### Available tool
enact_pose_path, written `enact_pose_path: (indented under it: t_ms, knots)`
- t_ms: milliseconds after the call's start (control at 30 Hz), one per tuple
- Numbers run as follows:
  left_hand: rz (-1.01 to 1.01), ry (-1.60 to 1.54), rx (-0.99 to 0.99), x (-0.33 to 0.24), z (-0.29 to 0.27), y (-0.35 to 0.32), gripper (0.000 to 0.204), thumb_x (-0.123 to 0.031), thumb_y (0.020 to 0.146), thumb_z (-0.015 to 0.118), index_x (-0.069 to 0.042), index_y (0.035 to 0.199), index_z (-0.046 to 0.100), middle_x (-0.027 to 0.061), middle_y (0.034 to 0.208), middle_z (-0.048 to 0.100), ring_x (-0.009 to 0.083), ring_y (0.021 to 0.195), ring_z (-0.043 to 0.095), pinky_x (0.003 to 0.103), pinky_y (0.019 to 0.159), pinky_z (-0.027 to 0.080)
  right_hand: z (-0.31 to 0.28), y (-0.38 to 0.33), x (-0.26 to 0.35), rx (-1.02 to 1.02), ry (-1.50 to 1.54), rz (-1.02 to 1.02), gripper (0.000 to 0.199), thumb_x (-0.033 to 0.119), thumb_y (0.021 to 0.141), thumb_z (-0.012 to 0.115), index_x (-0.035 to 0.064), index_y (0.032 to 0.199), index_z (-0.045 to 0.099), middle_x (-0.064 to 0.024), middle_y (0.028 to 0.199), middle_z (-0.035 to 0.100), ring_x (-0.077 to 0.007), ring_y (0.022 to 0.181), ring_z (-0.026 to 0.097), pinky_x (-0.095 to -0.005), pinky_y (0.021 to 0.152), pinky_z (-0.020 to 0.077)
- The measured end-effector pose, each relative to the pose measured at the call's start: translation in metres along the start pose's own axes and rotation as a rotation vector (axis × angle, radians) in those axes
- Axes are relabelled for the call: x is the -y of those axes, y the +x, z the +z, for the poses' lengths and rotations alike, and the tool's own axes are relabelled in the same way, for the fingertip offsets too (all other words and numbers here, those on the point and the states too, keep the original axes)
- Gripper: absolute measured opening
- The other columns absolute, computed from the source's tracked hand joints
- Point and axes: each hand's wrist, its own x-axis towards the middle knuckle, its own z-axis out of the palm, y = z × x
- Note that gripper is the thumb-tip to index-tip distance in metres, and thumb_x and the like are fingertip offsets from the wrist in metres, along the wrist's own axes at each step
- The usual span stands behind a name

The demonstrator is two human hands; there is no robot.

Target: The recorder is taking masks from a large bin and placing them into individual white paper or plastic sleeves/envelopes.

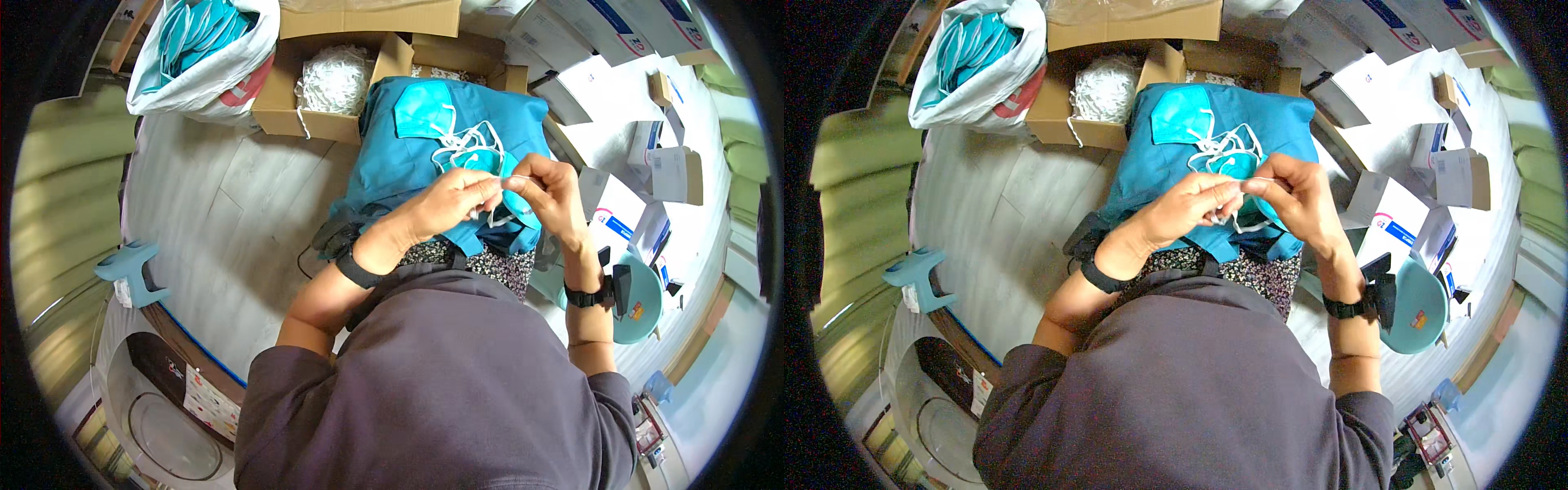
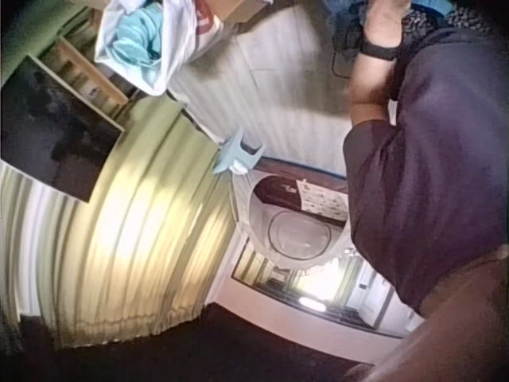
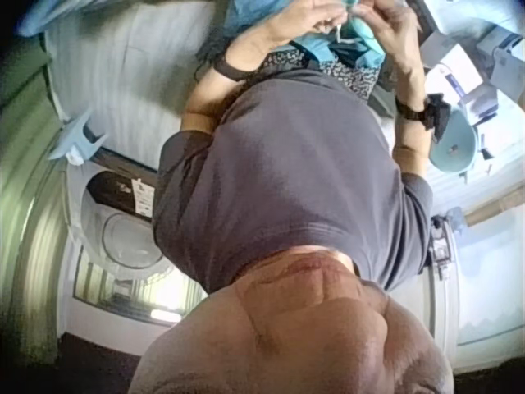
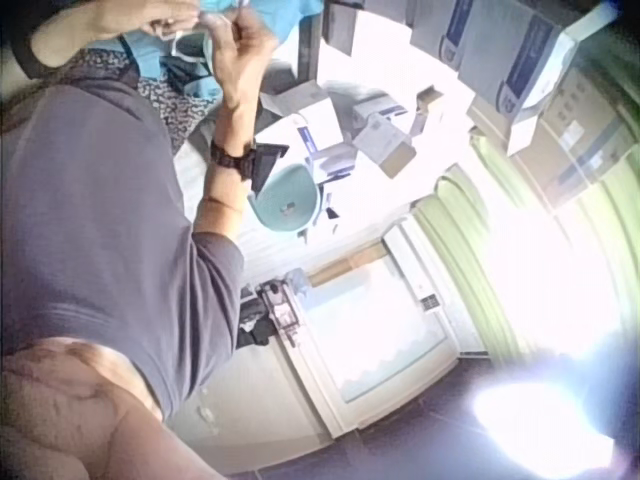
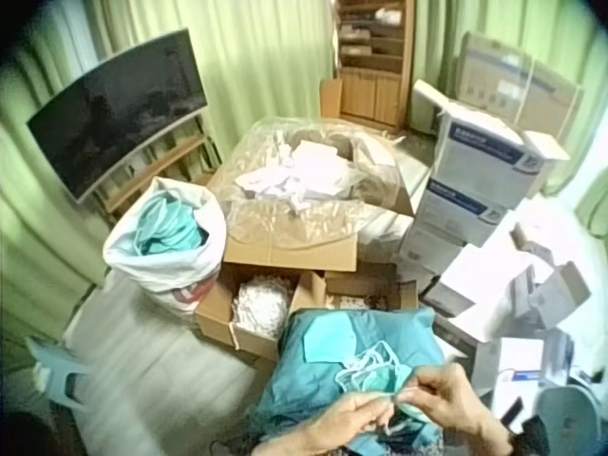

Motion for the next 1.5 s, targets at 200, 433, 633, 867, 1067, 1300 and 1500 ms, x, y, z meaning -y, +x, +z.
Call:
enact_pose_path:
  t_ms: [200,433,633,867,1067,1300,1500]
  knots:
    - [-0.081,0.077,0.000,0.002,-0.009,-0.030,0.039,-0.035,0.104,0.042,-0.010,0.075,0.048,-0.0057,0.072,0.039,0.0037,0.062,0.032,0.019,0.055,0.028,-0.030,-0.014,-0.026,-0.258,0.031,0.044,0.015,0.007,0.086,0.071,-0.0003,0.076,0.064,0.0038,0.066,0.055,-0.0025,0.062,0.045,-0.0191,0.056,0.0351]
    - [-0.230,0.071,-0.025,-0.014,-0.030,-0.075,0.038,-0.033,0.105,0.042,-0.011,0.073,0.044,-0.0055,0.071,0.036,0.0035,0.060,0.029,0.020,0.052,0.025,-0.093,-0.019,-0.056,-0.571,-0.193,0.005,0.020,0.013,0.088,0.071,0.0012,0.074,0.064,0.0063,0.066,0.054,-0.0022,0.062,0.042,-0.0188,0.056,0.0307]
    - [-0.172,-0.326,0.123,-0.001,-0.027,-0.029,0.035,-0.029,0.102,0.046,-0.007,0.075,0.047,-0.0010,0.072,0.043,0.0062,0.056,0.034,0.021,0.048,0.027,-0.037,-0.011,-0.013,-0.333,-0.043,-0.100,0.018,0.012,0.091,0.067,0.0003,0.078,0.064,0.0036,0.071,0.059,-0.0021,0.066,0.049,-0.0185,0.059,0.0368]
    - [-0.179,-0.567,0.109,0.014,-0.033,-0.004,0.024,-0.020,0.092,0.044,0.000,0.088,0.058,0.0119,0.088,0.062,0.0164,0.067,0.058,0.023,0.053,0.041,0.006,-0.007,0.009,-0.157,0.185,-0.005,0.017,0.013,0.093,0.066,-0.0001,0.084,0.064,0.0024,0.073,0.059,-0.0025,0.065,0.046,-0.0185,0.058,0.0352]
    - [-0.185,-0.549,0.035,0.016,-0.046,-0.011,0.038,-0.022,0.096,0.047,0.008,0.110,0.063,0.0143,0.095,0.068,0.0146,0.074,0.061,0.025,0.062,0.048,0.015,-0.004,0.008,-0.149,0.260,0.075,0.015,0.012,0.095,0.064,-0.0002,0.086,0.064,0.0030,0.074,0.058,-0.0025,0.065,0.046,-0.0185,0.058,0.0355]
    - [-0.199,-0.268,-0.403,0.059,-0.087,-0.035,0.034,-0.031,0.099,0.054,-0.003,0.110,0.068,0.0025,0.087,0.065,0.0059,0.070,0.053,0.018,0.056,0.038,0.033,0.005,0.030,0.410,0.054,-0.284,0.016,0.015,0.087,0.071,-0.0004,0.089,0.070,-0.0099,0.083,0.067,-0.0160,0.077,0.061,-0.0291,0.065,0.0465]
    - [-0.126,-0.248,-0.574,0.066,-0.103,-0.059,0.036,-0.033,0.102,0.050,-0.003,0.114,0.065,0.0000,0.081,0.061,0.0047,0.067,0.050,0.017,0.053,0.035,0.033,0.079,-0.008,-0.114,-0.469,-0.069,0.020,0.018,0.086,0.070,-0.0013,0.090,0.070,-0.0130,0.071,0.064,-0.0160,0.059,0.059,-0.0316,0.056,0.0447]
